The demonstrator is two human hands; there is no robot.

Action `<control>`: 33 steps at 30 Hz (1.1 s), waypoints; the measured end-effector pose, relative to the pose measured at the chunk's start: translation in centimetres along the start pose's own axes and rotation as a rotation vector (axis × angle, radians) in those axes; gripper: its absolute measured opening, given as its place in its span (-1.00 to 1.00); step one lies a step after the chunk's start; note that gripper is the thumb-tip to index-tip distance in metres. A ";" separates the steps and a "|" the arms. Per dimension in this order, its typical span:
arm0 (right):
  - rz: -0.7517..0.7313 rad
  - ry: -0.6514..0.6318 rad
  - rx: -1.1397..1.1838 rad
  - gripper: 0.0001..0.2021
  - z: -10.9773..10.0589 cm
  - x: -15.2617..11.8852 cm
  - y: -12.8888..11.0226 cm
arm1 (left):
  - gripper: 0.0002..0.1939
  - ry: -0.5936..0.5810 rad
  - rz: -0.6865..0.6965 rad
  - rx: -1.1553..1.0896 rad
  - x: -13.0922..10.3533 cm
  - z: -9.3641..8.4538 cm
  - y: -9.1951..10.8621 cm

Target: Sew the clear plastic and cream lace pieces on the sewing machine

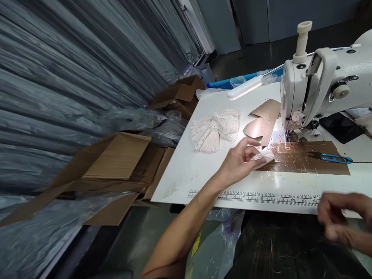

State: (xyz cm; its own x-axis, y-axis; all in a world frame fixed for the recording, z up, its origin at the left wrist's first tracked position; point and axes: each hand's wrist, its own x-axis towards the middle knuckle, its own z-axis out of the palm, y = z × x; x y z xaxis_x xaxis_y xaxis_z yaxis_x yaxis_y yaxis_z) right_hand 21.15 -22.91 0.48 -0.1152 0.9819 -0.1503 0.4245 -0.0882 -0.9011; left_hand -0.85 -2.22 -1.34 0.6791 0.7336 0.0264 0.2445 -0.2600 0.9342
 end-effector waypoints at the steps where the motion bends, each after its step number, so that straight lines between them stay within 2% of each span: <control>1: -0.053 0.043 -0.074 -0.74 -0.2 0.7 0.2 | -0.65 -0.076 -0.034 -0.102 0.0 0.8 0.5; 3: -0.182 0.178 -0.164 -0.58 -0.6 3.0 0.5 | -0.68 -0.204 -0.059 -0.236 0.1 2.6 1.3; 5: -0.249 0.216 -0.145 -0.45 -0.7 5.3 0.5 | -0.71 -0.284 -0.046 -0.278 0.3 3.8 1.8; 8: -0.127 0.086 -0.030 -0.54 -0.5 7.4 0.6 | -0.78 -0.352 -0.035 -0.271 0.6 4.0 1.9; 10: -0.001 -0.063 0.073 -0.56 -0.4 8.0 0.9 | -0.81 -0.328 -0.004 -0.191 0.8 3.5 1.7; 12: 0.057 -0.160 0.172 -0.53 -0.4 8.4 1.2 | -0.83 -0.257 0.073 -0.048 1.0 3.2 1.5; 14: 0.045 -0.161 0.190 -0.55 -0.4 8.9 1.6 | -0.83 -0.192 0.177 0.091 1.3 3.1 1.3; 17: 0.004 -0.049 0.047 -0.61 -0.3 10.0 1.9 | -0.85 -0.139 0.264 0.188 1.9 3.4 0.9; 20: -0.012 0.044 0.010 -0.60 -0.1 11.1 2.0 | -0.89 -0.046 0.183 0.163 2.5 4.2 0.2; 24: -0.046 0.051 0.101 -0.56 0.1 12.1 2.4 | -0.76 0.166 -0.056 -0.113 2.7 5.4 -1.1; 26: -0.051 0.030 0.148 -0.55 0.2 12.4 2.7 | -0.67 0.152 -0.134 -0.275 2.6 5.7 -1.5; 28: -0.047 0.011 0.206 -0.55 0.1 12.6 3.0 | -0.62 0.068 -0.155 -0.367 2.6 5.6 -1.6; 30: -0.043 0.012 0.243 -0.56 0.0 12.7 3.2 | -0.64 0.016 -0.120 -0.388 2.7 5.2 -1.5; 33: -0.058 0.023 0.244 -0.57 -0.2 12.7 3.1 | -0.65 0.037 -0.027 -0.372 2.9 4.7 -1.4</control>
State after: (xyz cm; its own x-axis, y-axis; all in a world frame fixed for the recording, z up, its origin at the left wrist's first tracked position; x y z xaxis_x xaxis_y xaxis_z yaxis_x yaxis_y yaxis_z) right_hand 21.14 -10.69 -4.13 -0.1118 0.9897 -0.0891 0.1879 -0.0670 -0.9799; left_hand 4.04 -2.69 -4.28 0.6491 0.7607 0.0066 -0.0113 0.0010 0.9999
